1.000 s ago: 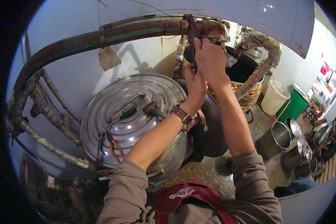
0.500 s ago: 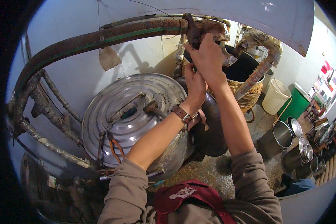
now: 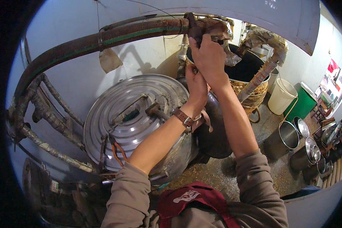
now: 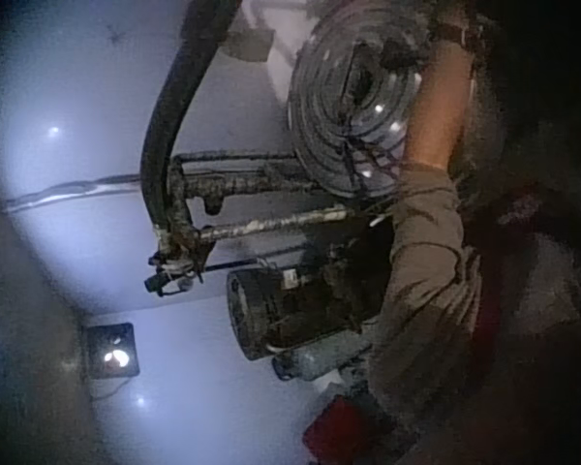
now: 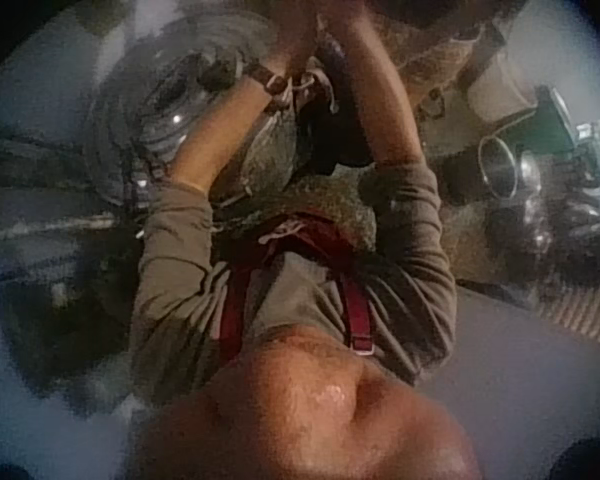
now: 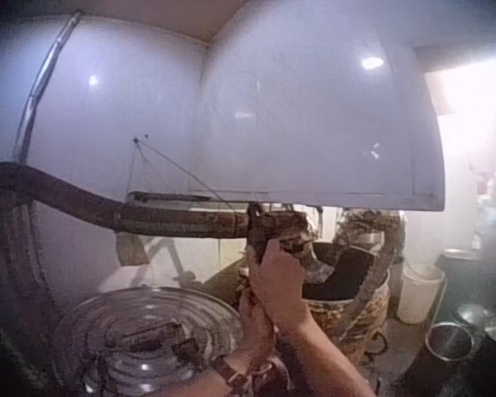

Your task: The person uses a hammer and pliers to repeatedly strike and adjust a pipe joint above a large metal container. They reposition the tools and the pipe several times, then place the tools on the container lid and walk away.

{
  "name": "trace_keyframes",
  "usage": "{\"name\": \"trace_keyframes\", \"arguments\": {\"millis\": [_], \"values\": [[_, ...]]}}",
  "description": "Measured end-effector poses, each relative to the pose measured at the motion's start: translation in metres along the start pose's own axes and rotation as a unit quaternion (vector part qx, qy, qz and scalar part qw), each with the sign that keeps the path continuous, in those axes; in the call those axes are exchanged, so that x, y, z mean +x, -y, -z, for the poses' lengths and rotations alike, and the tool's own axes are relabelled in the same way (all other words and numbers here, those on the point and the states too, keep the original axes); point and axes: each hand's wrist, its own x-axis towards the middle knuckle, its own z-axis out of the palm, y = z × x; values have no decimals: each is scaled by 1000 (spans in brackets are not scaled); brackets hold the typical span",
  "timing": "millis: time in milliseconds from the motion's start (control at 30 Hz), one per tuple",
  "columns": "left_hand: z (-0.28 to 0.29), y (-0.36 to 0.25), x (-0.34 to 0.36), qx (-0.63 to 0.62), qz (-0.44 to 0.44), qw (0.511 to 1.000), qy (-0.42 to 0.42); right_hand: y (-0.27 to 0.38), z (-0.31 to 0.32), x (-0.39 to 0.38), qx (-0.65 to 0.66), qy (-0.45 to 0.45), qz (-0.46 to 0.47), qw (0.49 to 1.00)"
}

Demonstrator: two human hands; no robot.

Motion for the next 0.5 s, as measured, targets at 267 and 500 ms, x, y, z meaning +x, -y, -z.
{"name": "trace_keyframes", "arguments": {"millis": [267,500], "values": [[0,8,4,10,-12,1000,-17,-1,2,-1,6,-28,9,1000],[2,10,5,10,-42,999,6,-1,-1,-1,-19,3,-1,1000]]}}
